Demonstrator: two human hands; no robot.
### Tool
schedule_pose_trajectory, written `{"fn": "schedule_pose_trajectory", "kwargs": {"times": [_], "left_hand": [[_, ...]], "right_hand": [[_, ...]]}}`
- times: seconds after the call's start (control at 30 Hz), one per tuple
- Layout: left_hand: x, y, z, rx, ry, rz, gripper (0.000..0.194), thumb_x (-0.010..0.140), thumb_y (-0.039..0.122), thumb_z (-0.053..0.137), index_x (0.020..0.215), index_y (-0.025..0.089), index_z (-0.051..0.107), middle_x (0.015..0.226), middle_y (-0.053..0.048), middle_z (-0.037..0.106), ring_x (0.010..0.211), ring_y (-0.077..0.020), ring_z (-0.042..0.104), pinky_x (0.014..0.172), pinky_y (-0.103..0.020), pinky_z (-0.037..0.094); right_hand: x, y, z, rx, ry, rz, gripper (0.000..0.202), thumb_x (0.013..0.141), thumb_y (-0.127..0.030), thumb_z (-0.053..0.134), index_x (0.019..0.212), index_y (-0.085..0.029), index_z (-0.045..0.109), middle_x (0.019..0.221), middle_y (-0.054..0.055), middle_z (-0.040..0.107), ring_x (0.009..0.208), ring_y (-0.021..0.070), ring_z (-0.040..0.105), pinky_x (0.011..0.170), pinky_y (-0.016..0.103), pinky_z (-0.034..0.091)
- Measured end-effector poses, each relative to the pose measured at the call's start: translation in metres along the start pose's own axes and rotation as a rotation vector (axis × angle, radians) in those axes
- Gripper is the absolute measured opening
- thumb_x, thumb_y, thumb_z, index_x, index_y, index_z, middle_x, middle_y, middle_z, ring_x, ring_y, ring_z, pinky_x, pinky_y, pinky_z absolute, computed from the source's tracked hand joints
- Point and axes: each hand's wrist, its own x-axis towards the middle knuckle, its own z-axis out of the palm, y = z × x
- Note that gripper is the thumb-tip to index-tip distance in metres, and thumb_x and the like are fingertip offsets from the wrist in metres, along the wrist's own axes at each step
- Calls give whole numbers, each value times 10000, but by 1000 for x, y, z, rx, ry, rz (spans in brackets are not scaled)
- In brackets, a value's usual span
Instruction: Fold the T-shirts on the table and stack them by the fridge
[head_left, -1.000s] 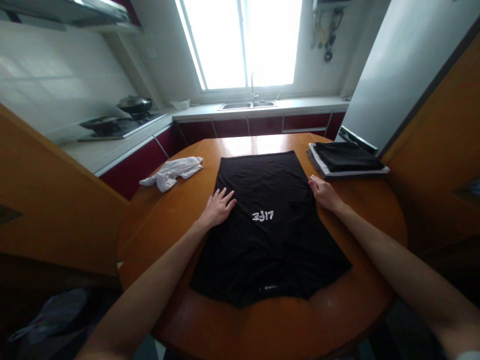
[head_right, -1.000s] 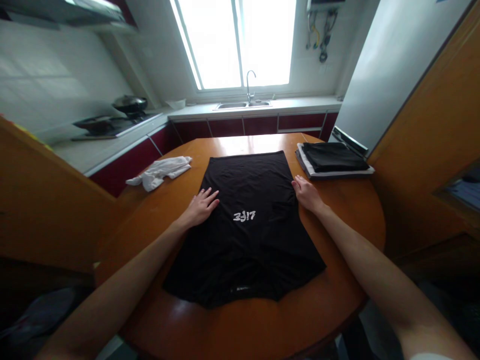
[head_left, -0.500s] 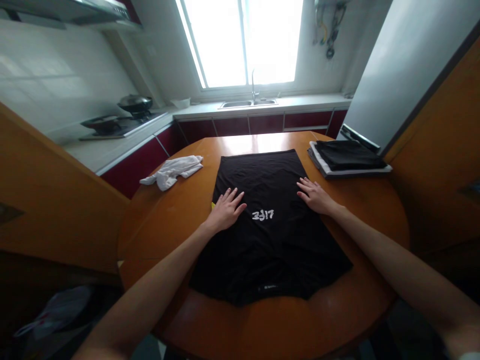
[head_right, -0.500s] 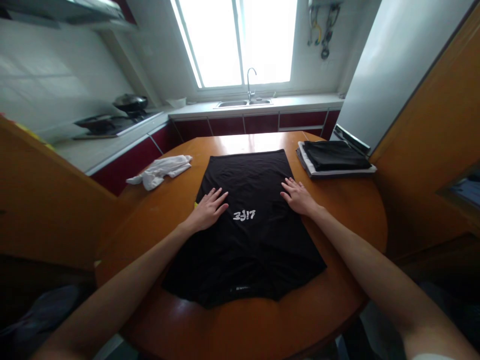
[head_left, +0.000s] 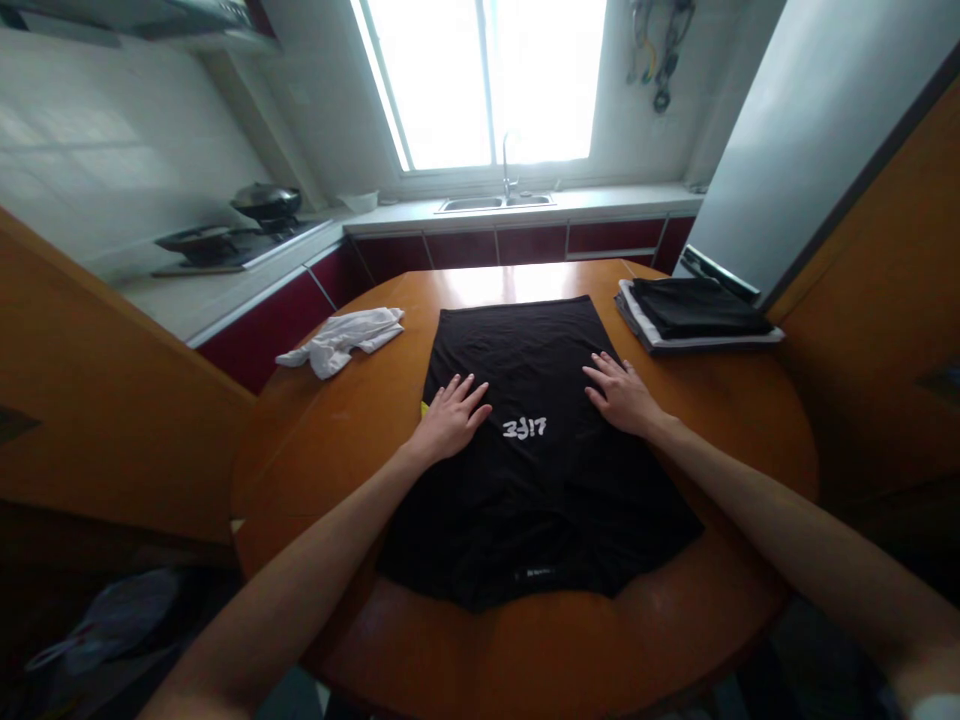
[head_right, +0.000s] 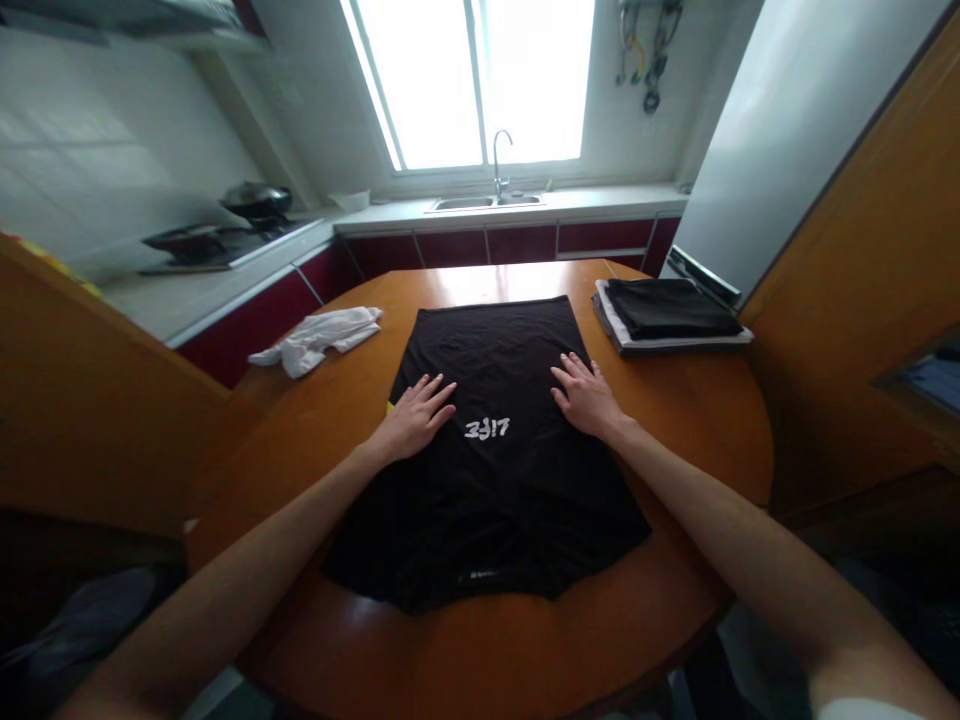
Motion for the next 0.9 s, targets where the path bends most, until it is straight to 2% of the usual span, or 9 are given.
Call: {"fn": "schedule_pose_trajectory", "kwargs": {"times": [0.17, 0.4, 0.53, 0.7, 0.8, 0.9], "left_hand": [[1, -1, 1, -4, -3, 4, 627, 1034, 607, 280, 1564, 292, 397, 1668, -38, 277, 1561, -295, 140, 1242, -528, 185], [1, -3, 3, 9, -1, 5, 620, 1036, 596, 290, 1564, 287, 397, 1664, -47, 286, 1557, -298, 160, 1236, -527, 199], [2, -3, 3, 14, -1, 7, 618, 1037, 594, 292, 1560, 284, 403, 1665, -51, 284, 1557, -298, 164, 1236, -530, 199], [1, -2, 1, 9, -4, 5, 613, 1038, 590, 301, 1564, 290, 394, 1666, -51, 278, 1556, -302, 164, 1235, -537, 203], [0, -2, 0, 12, -5, 5, 624, 1039, 591, 293, 1564, 270, 399, 1663, -65, 285, 1554, -308, 169, 1234, -537, 207], [0, -1, 0, 10, -9, 4, 628, 1039, 590, 292, 1562, 262, 405, 1660, -69, 291, 1553, -309, 172, 1236, -535, 206]], "right_hand": [[-1, -10, -1, -26, 77, 8, 461, 945, -272, 488, 1387, -189, 589, 1584, 134, 426, 1502, 313, 316, 1204, 596, 256], [-2, -17, 1, -55, 55, 11, 471, 911, -180, 446, 1351, -135, 610, 1543, 168, 474, 1474, 323, 365, 1199, 565, 291], [-2, -17, 3, -27, 59, 8, 507, 888, -145, 447, 1371, -168, 598, 1533, 136, 495, 1462, 314, 386, 1195, 556, 310], [-1, -17, 0, 9, 88, 1, 475, 925, -185, 428, 1365, -157, 604, 1520, 150, 507, 1455, 318, 395, 1201, 562, 297], [-1, -19, -4, 39, 126, -8, 463, 952, -225, 428, 1381, -187, 597, 1518, 124, 512, 1461, 294, 392, 1209, 542, 301], [-4, -23, -3, 66, 98, -43, 470, 981, -288, 433, 1423, -204, 568, 1552, 109, 476, 1477, 281, 370, 1219, 517, 297]]}}
